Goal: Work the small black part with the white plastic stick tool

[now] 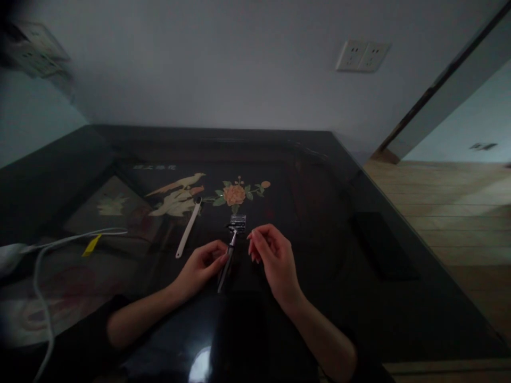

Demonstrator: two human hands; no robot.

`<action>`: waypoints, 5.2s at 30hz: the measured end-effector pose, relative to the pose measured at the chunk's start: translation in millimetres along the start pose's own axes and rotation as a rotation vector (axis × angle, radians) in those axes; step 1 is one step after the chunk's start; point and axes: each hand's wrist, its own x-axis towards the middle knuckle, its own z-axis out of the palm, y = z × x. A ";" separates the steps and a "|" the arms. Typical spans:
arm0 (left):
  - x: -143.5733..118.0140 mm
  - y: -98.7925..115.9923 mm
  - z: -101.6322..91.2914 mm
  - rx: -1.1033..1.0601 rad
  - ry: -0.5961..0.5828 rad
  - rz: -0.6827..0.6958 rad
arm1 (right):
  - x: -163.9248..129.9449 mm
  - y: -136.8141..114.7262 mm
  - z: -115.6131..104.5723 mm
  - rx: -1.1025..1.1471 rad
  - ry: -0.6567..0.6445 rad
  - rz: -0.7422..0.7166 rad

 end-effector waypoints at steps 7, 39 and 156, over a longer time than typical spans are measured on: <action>3.2 -6.8 -3.8 0.080 0.031 0.088 | -2.4 16.8 9.8 -0.071 -0.051 0.140; 7.9 -5.9 -11.9 -0.160 0.123 0.134 | -0.4 21.8 -4.8 -0.159 -0.200 0.118; 3.4 -4.3 -9.2 0.045 0.109 0.103 | 6.4 32.6 -10.2 -0.360 -0.119 -0.082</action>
